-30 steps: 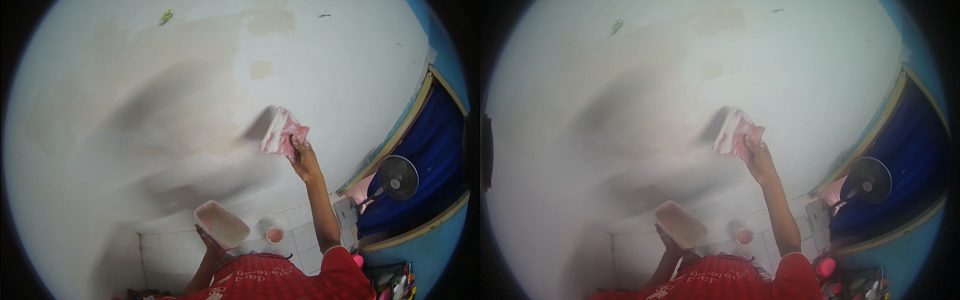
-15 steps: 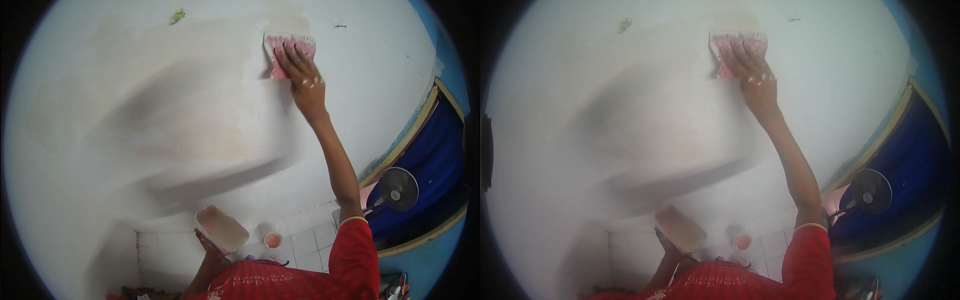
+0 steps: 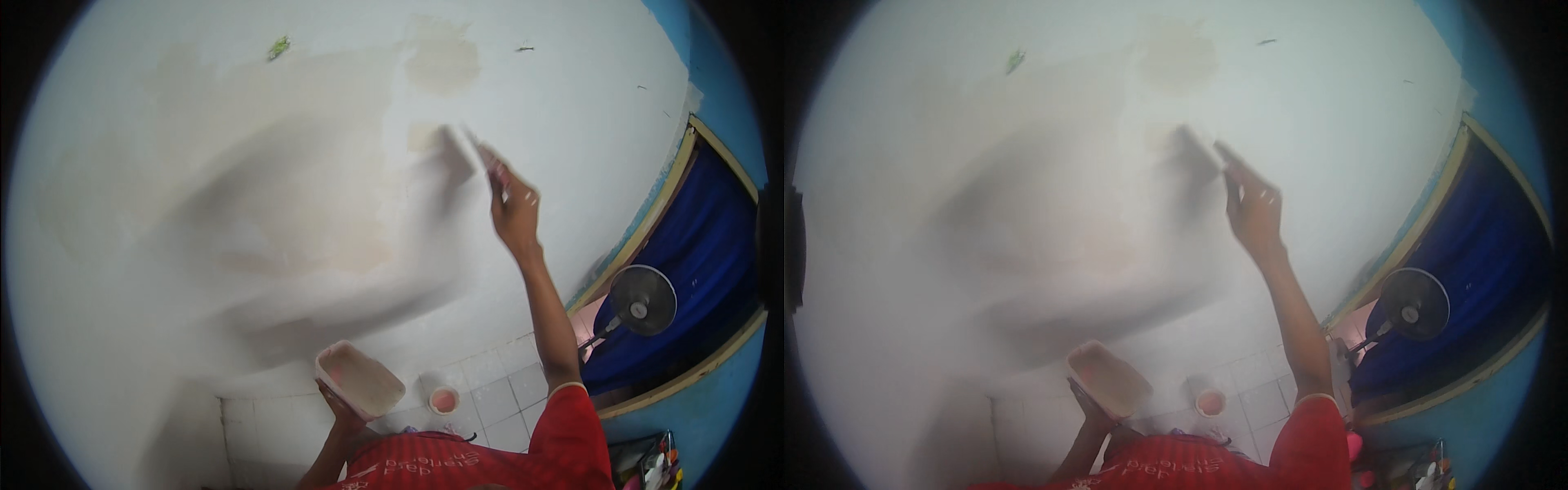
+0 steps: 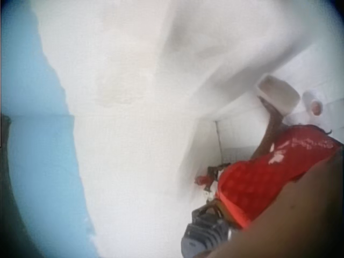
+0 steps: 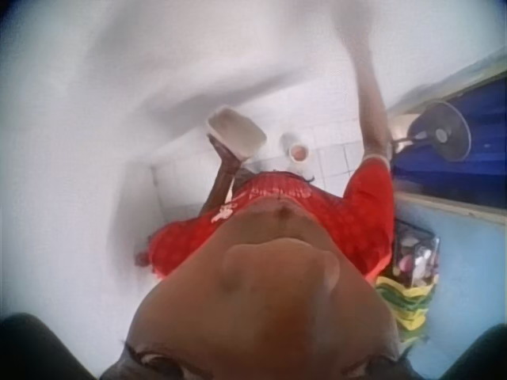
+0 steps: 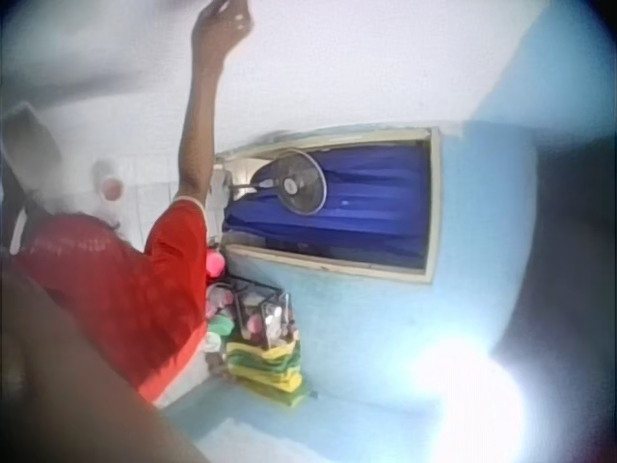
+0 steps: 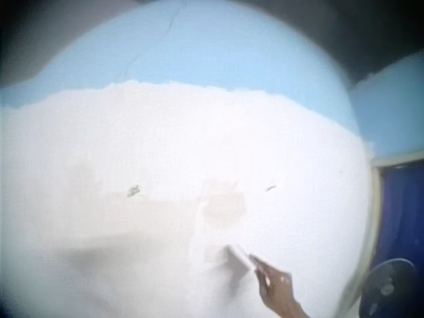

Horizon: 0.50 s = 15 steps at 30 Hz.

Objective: The person repeatedly scoops white plaster from a small container and spreads it onto a wall using a pink trowel. The person works on a single wall section, smoothing the plaster in overlapping strokes.

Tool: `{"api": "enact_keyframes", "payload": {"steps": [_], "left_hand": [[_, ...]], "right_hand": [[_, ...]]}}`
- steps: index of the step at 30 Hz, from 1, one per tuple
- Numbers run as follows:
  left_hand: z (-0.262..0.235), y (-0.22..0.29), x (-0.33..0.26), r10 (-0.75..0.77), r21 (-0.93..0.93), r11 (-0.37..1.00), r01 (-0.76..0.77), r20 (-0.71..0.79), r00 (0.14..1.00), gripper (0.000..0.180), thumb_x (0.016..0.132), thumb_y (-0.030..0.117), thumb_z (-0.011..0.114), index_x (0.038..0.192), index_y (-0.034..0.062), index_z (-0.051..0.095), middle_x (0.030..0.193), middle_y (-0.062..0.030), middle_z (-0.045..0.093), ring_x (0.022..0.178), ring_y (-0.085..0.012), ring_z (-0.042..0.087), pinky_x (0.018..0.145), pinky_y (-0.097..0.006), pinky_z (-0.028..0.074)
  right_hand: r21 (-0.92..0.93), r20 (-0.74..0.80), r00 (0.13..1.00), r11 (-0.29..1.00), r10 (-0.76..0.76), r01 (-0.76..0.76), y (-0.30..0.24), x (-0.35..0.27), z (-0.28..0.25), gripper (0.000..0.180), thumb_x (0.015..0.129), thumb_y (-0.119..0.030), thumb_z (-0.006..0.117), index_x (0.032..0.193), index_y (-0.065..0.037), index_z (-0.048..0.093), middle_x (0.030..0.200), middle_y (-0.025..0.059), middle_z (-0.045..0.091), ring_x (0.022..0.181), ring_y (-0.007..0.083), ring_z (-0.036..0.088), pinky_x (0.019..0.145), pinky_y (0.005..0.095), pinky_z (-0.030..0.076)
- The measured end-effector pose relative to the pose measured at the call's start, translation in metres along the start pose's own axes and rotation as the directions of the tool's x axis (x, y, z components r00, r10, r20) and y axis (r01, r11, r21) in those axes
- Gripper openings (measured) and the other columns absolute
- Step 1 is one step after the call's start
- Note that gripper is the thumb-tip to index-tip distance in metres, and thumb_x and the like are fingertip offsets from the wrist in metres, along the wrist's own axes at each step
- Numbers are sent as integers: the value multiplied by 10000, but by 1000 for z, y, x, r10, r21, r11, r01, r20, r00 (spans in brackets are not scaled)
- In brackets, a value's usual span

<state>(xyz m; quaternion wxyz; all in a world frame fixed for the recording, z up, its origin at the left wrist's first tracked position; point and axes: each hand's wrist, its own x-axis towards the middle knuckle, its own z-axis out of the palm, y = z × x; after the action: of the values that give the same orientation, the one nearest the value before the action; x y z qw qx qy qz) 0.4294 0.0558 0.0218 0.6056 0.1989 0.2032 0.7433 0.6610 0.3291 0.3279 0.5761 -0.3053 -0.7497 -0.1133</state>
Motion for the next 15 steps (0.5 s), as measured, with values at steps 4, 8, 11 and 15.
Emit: {"api": "enact_keyframes", "payload": {"steps": [4,8,11,15], "left_hand": [[-15,-31,-17,9,14,1000,-8,-36,999,936,949,883,175,1593,235,380,1465,-82,546,1339,-318,554,1124,-550,460],[-29,-30,-16,-63,-78,995,61,-27,998,970,914,916,207,1586,241,394,1463,-93,551,1331,-333,563,1101,-573,473],[-34,-20,-19,-103,-91,991,95,-85,991,984,903,925,199,1571,236,414,1453,-96,564,1321,-343,572,1088,-596,475],[-50,-11,-15,-123,-118,986,116,-47,991,983,903,926,203,1566,231,417,1475,-92,545,1340,-345,557,1088,-606,468]], "right_hand": [[-171,-217,976,985,-22,-15,10,53,-19,282,1032,-81,584,1284,10,671,933,265,725,856,452,714,758,470,571],[-458,-301,947,888,-111,-41,12,100,-2,311,1031,-85,570,1325,-67,671,849,205,733,768,396,722,693,467,559],[-508,-275,961,853,-30,-119,-6,84,43,429,962,-44,614,1379,-140,649,887,166,755,754,361,722,658,465,548],[-200,-199,977,979,-73,33,-79,42,68,577,858,73,651,1383,-168,657,1093,140,770,877,335,745,705,445,568]]}}
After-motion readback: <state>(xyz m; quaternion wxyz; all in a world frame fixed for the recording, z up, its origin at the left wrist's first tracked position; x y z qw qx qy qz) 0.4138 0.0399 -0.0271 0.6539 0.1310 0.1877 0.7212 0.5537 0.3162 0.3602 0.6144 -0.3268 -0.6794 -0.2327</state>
